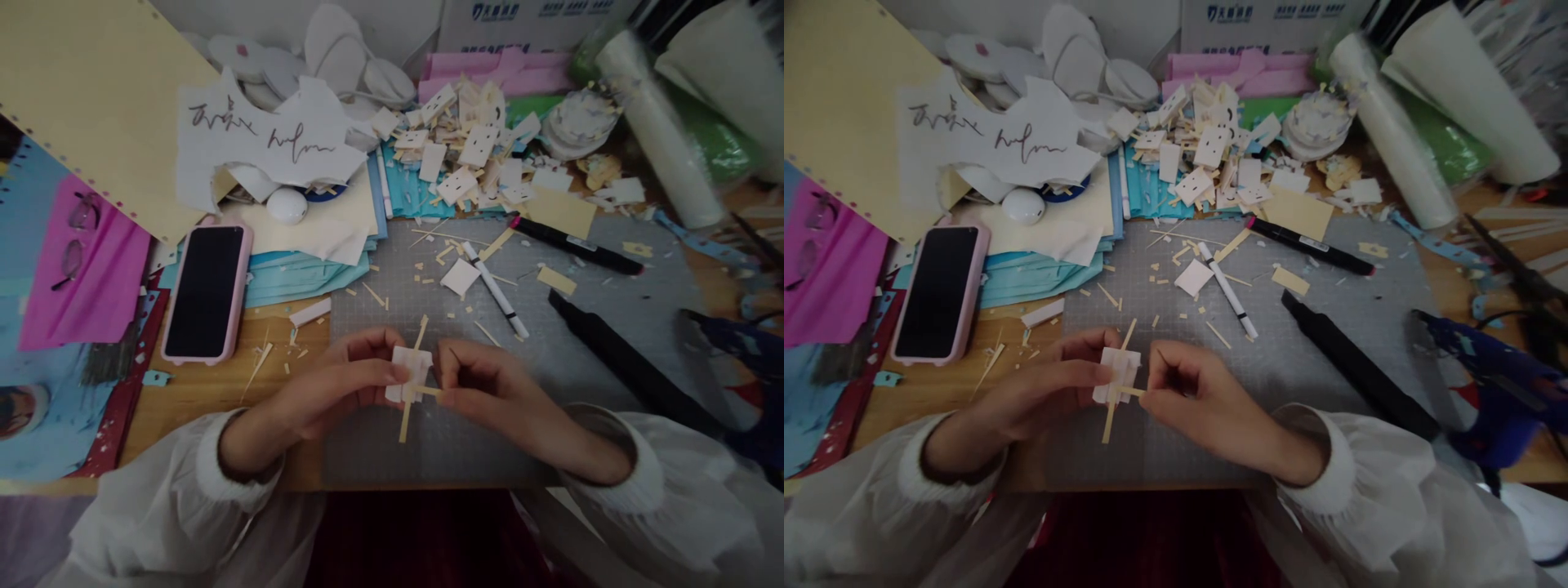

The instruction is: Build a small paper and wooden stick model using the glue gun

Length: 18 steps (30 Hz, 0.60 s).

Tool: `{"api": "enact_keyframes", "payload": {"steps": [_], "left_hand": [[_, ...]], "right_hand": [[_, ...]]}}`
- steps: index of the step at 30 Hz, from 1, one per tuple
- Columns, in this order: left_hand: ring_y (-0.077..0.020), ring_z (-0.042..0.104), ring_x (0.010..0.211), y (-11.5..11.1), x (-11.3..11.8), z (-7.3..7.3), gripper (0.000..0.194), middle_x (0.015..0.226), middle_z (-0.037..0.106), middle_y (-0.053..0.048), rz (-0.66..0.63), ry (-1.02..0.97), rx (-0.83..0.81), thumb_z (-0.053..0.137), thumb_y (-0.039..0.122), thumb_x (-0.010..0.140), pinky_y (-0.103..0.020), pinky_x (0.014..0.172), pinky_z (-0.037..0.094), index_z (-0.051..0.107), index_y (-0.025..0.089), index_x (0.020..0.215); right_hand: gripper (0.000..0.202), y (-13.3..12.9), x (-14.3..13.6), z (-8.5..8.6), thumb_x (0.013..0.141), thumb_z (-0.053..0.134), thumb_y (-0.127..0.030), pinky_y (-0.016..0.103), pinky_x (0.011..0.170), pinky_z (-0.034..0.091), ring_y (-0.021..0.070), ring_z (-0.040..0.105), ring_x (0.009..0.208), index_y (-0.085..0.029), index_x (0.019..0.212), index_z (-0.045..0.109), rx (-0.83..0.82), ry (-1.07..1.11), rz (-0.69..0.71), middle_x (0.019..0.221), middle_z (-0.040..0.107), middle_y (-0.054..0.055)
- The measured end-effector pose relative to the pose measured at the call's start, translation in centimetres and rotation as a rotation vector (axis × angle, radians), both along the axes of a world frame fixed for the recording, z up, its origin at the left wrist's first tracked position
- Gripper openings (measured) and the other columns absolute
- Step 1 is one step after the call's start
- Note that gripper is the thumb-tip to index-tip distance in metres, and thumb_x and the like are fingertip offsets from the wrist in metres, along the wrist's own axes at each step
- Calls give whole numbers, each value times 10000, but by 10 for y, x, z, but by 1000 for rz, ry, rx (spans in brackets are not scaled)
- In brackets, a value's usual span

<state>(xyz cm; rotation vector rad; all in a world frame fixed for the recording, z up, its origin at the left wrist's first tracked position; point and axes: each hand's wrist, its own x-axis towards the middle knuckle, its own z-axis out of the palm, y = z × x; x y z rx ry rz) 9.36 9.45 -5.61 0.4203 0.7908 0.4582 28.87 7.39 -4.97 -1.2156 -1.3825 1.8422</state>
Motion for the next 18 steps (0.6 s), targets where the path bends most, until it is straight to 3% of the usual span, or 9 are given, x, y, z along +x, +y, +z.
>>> {"api": "enact_keyframes", "payload": {"steps": [13,18], "left_hand": [[-79,568,630,2,-3,-2,144,718,599,33,41,-32,10,711,148,734,-194,606,485,604,164,829],[-79,558,616,4,-4,-2,116,728,596,24,41,16,93,708,179,744,-179,564,479,642,157,837]], "right_hand": [[252,0,2,-1,818,567,-289,233,507,287,89,370,557,-197,628,428,35,34,29,599,405,-52],[261,-4,7,-17,907,463,-345,254,576,344,108,437,606,-192,726,574,90,12,-47,647,484,-25]]}}
